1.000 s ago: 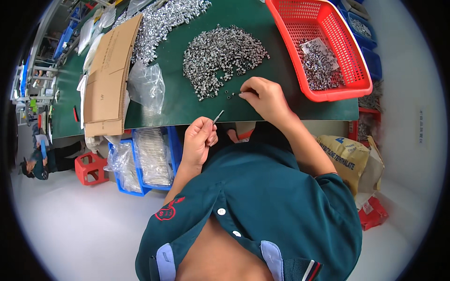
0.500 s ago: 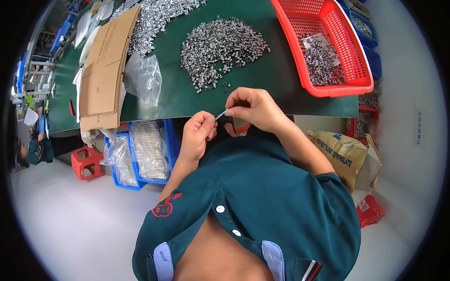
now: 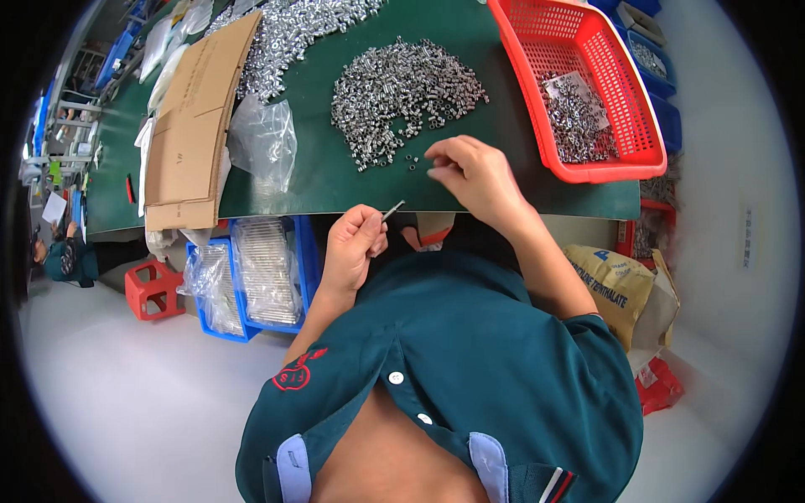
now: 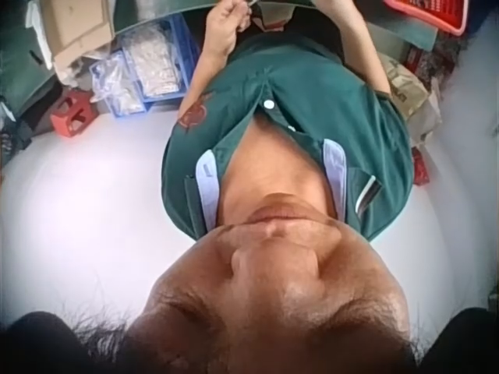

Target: Sorting and inspecting small metal hardware components on a workbench using a needle tool.

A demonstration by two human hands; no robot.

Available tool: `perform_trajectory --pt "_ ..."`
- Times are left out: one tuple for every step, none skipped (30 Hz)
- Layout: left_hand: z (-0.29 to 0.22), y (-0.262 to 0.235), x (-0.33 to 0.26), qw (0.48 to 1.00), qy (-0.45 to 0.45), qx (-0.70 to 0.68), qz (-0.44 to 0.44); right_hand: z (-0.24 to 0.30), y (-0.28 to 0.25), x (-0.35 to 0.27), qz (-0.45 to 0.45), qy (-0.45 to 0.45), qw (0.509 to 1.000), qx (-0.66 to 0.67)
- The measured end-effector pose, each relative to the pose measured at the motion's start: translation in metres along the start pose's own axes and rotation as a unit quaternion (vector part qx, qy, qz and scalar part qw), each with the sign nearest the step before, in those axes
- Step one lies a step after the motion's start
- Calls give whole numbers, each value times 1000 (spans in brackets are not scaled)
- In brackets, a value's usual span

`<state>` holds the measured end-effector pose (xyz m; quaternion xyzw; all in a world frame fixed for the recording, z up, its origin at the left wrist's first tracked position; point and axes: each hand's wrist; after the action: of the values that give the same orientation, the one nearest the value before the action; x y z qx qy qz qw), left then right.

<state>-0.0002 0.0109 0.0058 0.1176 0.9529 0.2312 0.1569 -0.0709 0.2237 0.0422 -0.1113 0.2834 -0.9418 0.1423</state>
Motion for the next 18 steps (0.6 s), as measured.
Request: perform_trajectory --pt "1 -2 0 1000 6 2 0 -4 2 3 0 -2 1000 -1" --pt "1 -3 0 1000 8 2 1 -8 5 5 -7 -24 999 -32" --pt "1 -3 0 1000 10 -1 -4 -10 7 7 -15 -46 997 -64" --pt "0 -3 0 1000 12 -4 -8 -9 11 8 -19 -53 996 -70" --pt "0 -3 0 1000 14 -4 -9 -9 15 10 -18 -55 996 -70" --pt "0 -3 -1 1000 12 -10 -13 -10 18 12 -32 -67 993 -97" --pt "-1 -3 -1 1000 9 -16 -16 -11 21 14 -46 -79 988 -122" --pt "-1 -4 -1 1000 10 -16 -18 -11 24 16 -45 -81 988 -122" --pt "0 -4 -2 1000 9 -18 -21 -12 26 17 -55 -55 988 -134" --pt "0 -4 -2 999 8 -21 -25 -12 27 18 -64 -30 987 -146" --pt "0 -4 -2 999 8 -20 -25 -12 28 20 -64 -30 987 -146" --pt "0 -4 -2 999 9 -20 -28 -12 29 21 -61 -33 985 -160" --pt "-1 -4 -2 999 10 -20 -31 -12 29 22 -57 -36 982 -174" --pt "-1 -4 -2 999 11 -20 -31 -13 30 22 -58 -36 982 -175" --pt "-2 -4 -2 999 7 -22 -30 -14 30 21 -57 -52 982 -172" --pt "-2 -3 -2 999 3 -25 -30 -16 30 21 -56 -68 982 -170" --pt "-2 -4 -2 999 4 -25 -30 -16 30 20 -56 -68 981 -170" --pt "-2 -4 -2 999 3 -26 -30 -16 29 19 -60 -80 979 -176"
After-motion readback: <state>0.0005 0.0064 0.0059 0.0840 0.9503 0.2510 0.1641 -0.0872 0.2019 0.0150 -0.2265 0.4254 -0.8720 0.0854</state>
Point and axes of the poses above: each hand's wrist, its own x-axis towards the middle knuckle, its own y-axis out of the palm, z = x × y, and after that the axes turned 4 degrees about z, right-handed
